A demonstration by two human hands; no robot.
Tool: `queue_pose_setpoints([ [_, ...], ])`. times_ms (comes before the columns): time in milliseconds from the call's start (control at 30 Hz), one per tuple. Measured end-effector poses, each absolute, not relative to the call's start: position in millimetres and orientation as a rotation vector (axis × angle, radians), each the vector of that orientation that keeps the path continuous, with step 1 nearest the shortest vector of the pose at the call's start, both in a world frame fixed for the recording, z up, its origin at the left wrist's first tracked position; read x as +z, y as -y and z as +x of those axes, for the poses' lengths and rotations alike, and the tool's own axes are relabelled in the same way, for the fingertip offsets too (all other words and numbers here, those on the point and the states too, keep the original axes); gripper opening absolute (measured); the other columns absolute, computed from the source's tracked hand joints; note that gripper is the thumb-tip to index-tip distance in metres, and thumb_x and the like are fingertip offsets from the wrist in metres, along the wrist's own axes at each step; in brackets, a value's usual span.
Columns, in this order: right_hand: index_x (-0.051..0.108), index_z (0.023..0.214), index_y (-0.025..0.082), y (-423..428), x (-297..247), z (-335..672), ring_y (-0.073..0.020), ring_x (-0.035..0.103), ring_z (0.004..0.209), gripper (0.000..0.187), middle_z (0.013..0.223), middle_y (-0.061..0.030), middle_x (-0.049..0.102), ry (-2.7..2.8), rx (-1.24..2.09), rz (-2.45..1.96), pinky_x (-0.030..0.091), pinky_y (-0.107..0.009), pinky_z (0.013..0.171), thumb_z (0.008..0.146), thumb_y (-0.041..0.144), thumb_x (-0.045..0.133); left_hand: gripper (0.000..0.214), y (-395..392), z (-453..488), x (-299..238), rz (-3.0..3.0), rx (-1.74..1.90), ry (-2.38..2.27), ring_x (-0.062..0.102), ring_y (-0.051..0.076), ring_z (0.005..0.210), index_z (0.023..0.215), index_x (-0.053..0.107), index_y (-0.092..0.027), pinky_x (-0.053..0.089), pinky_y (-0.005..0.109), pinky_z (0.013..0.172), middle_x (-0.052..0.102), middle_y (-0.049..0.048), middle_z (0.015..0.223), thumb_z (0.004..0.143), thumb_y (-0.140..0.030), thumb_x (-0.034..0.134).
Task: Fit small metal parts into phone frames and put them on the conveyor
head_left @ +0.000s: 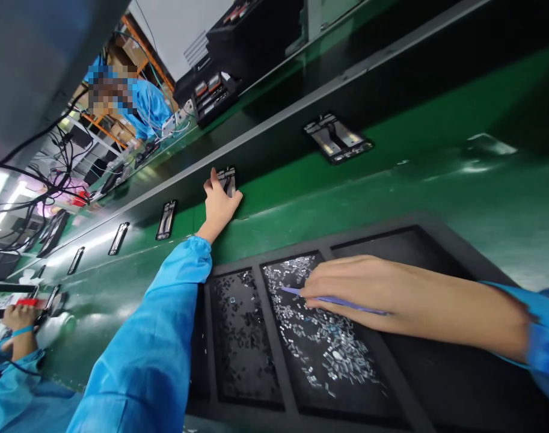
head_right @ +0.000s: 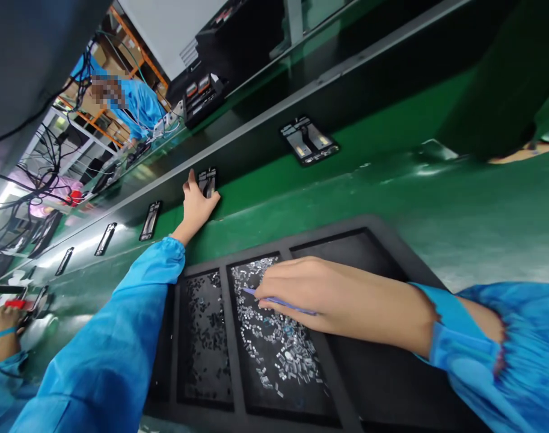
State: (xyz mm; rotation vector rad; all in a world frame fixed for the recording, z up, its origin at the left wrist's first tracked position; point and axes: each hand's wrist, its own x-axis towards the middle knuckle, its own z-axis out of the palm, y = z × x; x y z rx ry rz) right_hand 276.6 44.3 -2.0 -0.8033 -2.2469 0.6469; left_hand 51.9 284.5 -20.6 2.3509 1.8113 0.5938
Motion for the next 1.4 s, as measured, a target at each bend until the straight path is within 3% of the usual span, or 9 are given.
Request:
queue_pose_setpoints([
  [167, 0.076, 0.097, 0.024, -47.6, 2.7, 278.2, -0.0186, 0.074, 0.076, 0.018, 0.090, -0.0019, 0.079, 1.981, 0.794, -0.905, 0.056, -0.029, 0.070, 0.099, 0.035, 0.062, 0.077, -289.9, 3.4, -4.4, 2.314, 0.489, -1.995, 0.051, 0.034, 0.136, 0.157, 0.034, -0.018, 0.044, 0.048, 0.112, 0.039, 0.0193, 0.157, 0.094, -0.045, 0.070],
  [267, 0.075, 0.082, 0.025, -50.2, 5.8, 276.5, -0.0193, 0.073, 0.071, 0.027, 0.084, -0.0003, 0.078, 1.896, 0.842, -1.034, 0.056, -0.031, 0.069, 0.099, 0.040, 0.060, 0.048, -283.2, -49.9, 10.5, 2.129, 0.455, -2.321, 0.058, 0.030, 0.126, 0.140, 0.054, -0.018, 0.051, 0.053, 0.104, 0.053, 0.0132, 0.144, 0.099, -0.039, 0.066],
  [400, 0.072, 0.077, 0.023, -53.7, 8.9, 274.9, -0.0196, 0.069, 0.070, 0.035, 0.083, -0.0034, 0.075, 1.888, 0.940, -1.106, 0.053, -0.033, 0.065, 0.100, 0.042, 0.053, 0.039, -271.9, -92.2, 16.0, 1.940, 0.430, -2.524, 0.064, 0.025, 0.113, 0.132, 0.059, -0.017, 0.057, 0.047, 0.095, 0.061, 0.0109, 0.132, 0.100, -0.037, 0.065],
  [567, 0.070, 0.081, 0.020, -54.2, 12.2, 274.8, -0.0200, 0.068, 0.070, 0.043, 0.080, -0.0053, 0.072, 1.752, 1.139, -1.208, 0.054, -0.034, 0.066, 0.096, 0.058, 0.057, 0.041, -261.7, -93.6, 36.2, 1.929, 0.518, -2.505, 0.062, 0.027, 0.117, 0.135, 0.057, -0.018, 0.055, 0.049, 0.098, 0.058, 0.0113, 0.137, 0.100, -0.038, 0.065],
  [800, 0.066, 0.066, 0.020, -55.2, 17.1, 276.3, -0.0190, 0.066, 0.066, 0.055, 0.077, -0.0073, 0.071, 1.645, 1.143, -1.217, 0.056, -0.033, 0.062, 0.089, 0.070, 0.059, 0.103, -86.4, -66.4, 68.5, 2.002, 0.588, -2.376, 0.064, 0.031, 0.098, 0.155, 0.032, -0.011, 0.054, 0.049, 0.092, 0.061, 0.0112, 0.109, 0.072, -0.041, 0.083],
  [933, 0.068, 0.069, 0.021, -53.3, 19.0, 277.5, -0.0191, 0.067, 0.070, 0.054, 0.079, -0.0063, 0.069, 1.652, 1.037, -1.230, 0.055, -0.032, 0.065, 0.091, 0.068, 0.057, 0.097, 61.9, -12.3, 25.4, 2.178, 0.600, -2.245, 0.058, 0.038, 0.096, 0.155, 0.035, -0.021, 0.034, 0.075, 0.102, 0.056, 0.0077, 0.096, 0.070, -0.047, 0.075],
  [1067, 0.063, 0.078, 0.022, -44.7, 36.1, 251.4, -0.0161, 0.060, 0.061, 0.045, 0.067, -0.0015, 0.061, 1.685, 0.810, -1.234, 0.050, -0.029, 0.058, 0.101, 0.058, 0.048, 0.097, 117.6, 30.6, -0.4, 2.132, 0.582, -2.240, 0.056, 0.042, 0.097, 0.152, 0.039, -0.018, 0.023, 0.082, 0.100, 0.056, 0.0118, 0.098, 0.071, -0.058, 0.073],
  [1200, 0.059, 0.087, 0.022, -38.3, 35.6, 204.6, -0.0142, 0.058, 0.063, 0.034, 0.073, -0.0011, 0.062, 1.915, 0.730, -1.083, 0.049, -0.028, 0.059, 0.108, 0.040, 0.040, 0.098, 109.0, 22.9, 0.6, 2.453, 0.600, -2.038, 0.050, 0.047, 0.119, 0.149, 0.047, -0.011, 0.025, 0.075, 0.109, 0.059, 0.0216, 0.116, 0.079, -0.078, 0.062],
  [1400, 0.057, 0.087, 0.021, -42.7, 5.2, 187.5, -0.0163, 0.062, 0.070, 0.029, 0.076, -0.0032, 0.064, 2.033, 0.654, -0.918, 0.055, -0.032, 0.069, 0.108, 0.029, 0.038, 0.045, 57.5, -10.9, 21.0, 3.199, 0.436, -0.849, 0.056, 0.035, 0.133, 0.135, 0.063, -0.017, 0.037, 0.047, 0.117, 0.064, 0.0145, 0.138, 0.096, -0.039, 0.058],
])
